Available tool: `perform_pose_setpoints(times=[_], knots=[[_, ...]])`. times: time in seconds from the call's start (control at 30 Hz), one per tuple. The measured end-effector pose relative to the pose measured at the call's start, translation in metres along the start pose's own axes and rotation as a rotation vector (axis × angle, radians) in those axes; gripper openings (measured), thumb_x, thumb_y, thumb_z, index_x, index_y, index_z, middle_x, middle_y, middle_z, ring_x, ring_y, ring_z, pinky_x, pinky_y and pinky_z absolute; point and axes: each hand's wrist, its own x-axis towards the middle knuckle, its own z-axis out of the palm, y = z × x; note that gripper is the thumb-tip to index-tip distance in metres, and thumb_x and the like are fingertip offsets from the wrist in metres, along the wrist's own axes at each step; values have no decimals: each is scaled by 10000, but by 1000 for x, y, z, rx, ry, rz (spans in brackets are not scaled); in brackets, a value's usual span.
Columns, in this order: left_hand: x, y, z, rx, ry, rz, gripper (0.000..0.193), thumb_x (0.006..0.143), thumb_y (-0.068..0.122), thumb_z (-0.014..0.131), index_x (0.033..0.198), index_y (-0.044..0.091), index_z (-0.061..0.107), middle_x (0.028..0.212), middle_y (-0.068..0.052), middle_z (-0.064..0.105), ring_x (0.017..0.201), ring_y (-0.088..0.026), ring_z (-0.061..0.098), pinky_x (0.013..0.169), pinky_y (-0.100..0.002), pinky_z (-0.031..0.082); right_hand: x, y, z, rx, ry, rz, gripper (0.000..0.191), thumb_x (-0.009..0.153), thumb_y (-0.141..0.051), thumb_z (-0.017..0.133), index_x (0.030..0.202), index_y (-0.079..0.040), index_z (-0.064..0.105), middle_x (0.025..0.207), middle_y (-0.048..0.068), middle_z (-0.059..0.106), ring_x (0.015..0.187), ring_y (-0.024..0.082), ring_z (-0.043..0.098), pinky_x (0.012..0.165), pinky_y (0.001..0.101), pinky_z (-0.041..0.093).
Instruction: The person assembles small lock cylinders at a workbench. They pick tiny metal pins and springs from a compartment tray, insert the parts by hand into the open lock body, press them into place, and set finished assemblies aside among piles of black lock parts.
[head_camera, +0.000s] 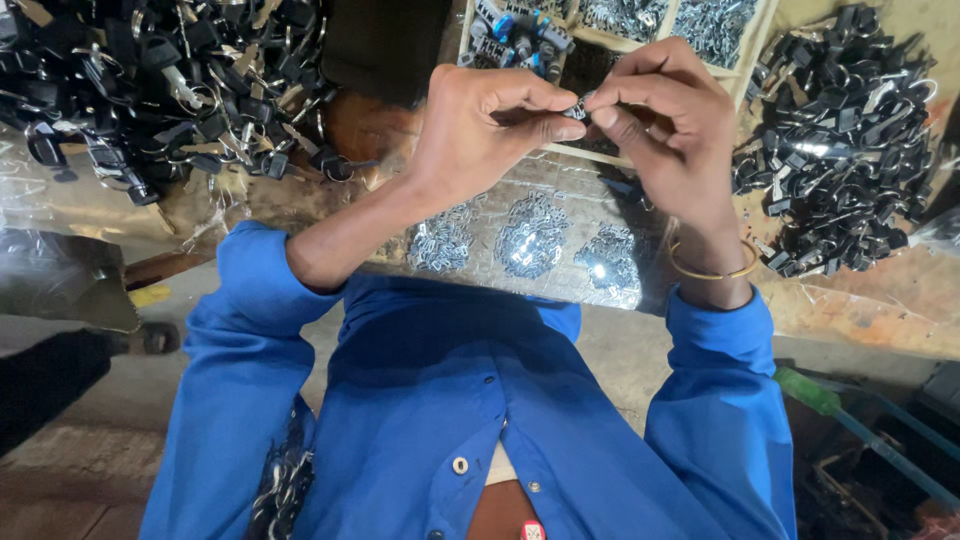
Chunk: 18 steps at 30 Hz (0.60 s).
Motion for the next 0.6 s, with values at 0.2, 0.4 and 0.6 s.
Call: perform_pose_setpoints(times=[0.2, 0.4, 0.6], knots=[[-1, 2, -1, 40, -5, -30, 174, 917, 58, 856, 1054, -8, 770, 954, -101, 804, 886, -131, 806, 729, -228, 634, 0, -2, -3, 6, -29, 14, 115, 1070, 69, 788, 1147, -6, 748, 1141, 44, 600, 930, 70, 600, 747, 200, 495], [-1, 0, 0, -1, -34, 1, 160, 969, 61, 837, 1097, 6, 760, 1012, -87, 810, 965, -121, 810, 805, -231, 658, 5, 0, 0, 373, -45, 191, 122, 1054, 101, 703, 1130, 8, 726, 1134, 48, 601, 953, 103, 662, 788, 235, 592], [0, 0, 1, 63, 17, -27, 198, 900, 84, 886, 1043, 0, 778, 938, -94, 801, 838, -110, 790, 715, -225, 624, 6, -5, -31, 118, 71, 200, 54, 962, 21, 764, 1005, -8, 747, 1002, 64, 651, 764, 117, 657, 678, 241, 562]])
